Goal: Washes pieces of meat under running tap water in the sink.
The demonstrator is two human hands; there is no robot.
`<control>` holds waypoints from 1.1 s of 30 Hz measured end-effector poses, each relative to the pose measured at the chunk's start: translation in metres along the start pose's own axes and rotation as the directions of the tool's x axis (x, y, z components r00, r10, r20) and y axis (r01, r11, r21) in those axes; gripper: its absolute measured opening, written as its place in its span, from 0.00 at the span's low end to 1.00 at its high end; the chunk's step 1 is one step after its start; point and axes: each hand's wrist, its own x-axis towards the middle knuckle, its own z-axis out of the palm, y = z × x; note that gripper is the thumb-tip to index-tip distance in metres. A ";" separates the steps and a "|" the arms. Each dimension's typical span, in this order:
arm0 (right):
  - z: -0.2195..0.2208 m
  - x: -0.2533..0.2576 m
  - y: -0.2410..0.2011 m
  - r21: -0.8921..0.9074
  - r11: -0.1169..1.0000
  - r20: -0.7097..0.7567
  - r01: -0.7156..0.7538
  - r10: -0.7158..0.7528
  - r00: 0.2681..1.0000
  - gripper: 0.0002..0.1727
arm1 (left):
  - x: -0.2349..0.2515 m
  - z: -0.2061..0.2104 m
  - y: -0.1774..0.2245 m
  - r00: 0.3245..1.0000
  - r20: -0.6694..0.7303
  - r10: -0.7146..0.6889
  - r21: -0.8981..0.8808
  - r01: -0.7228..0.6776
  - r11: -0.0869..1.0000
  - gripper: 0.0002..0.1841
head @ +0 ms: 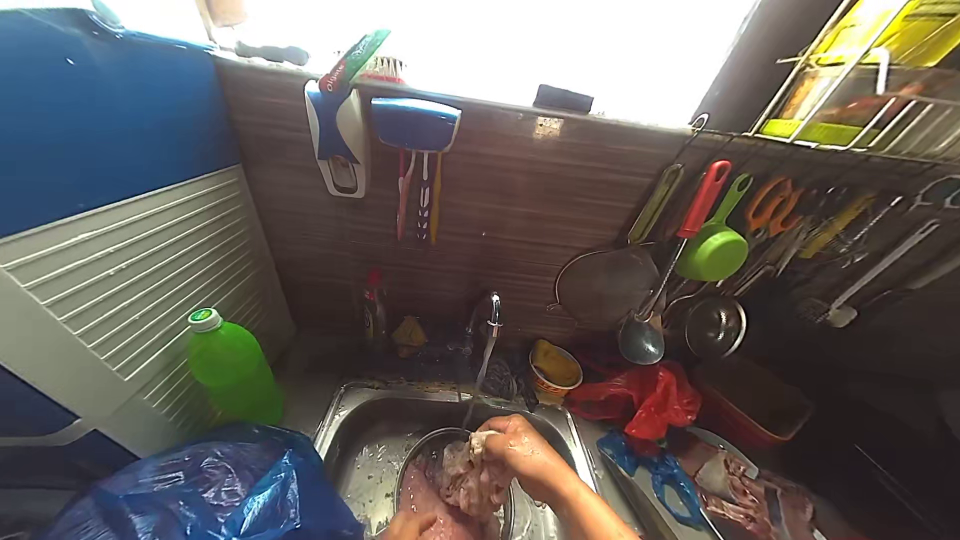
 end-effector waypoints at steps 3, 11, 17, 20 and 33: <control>-0.005 -0.011 -0.024 0.026 0.997 0.083 0.079 -0.081 0.993 0.11 | 0.037 0.011 0.011 0.997 -0.073 0.007 -0.010 -0.008 1.000 0.24; -0.027 -0.006 -0.042 -0.230 0.935 0.138 0.271 -0.244 0.960 0.13 | 0.104 0.021 -0.008 0.991 0.094 0.095 -0.020 -0.094 0.995 0.11; -0.047 0.001 -0.008 -0.311 0.942 0.011 0.123 -0.126 0.992 0.14 | 0.086 0.013 -0.009 0.986 -0.005 -0.164 -0.383 0.150 0.912 0.08; -0.054 0.011 0.010 -0.274 0.961 -0.068 0.034 -0.054 0.996 0.12 | 0.079 0.015 -0.003 0.957 -0.020 -0.289 -0.534 0.234 0.812 0.07; 0.016 -0.011 0.060 -0.331 0.888 0.124 0.318 -0.293 0.948 0.49 | 0.134 0.011 0.053 0.844 0.127 -0.522 -0.740 0.431 0.517 0.13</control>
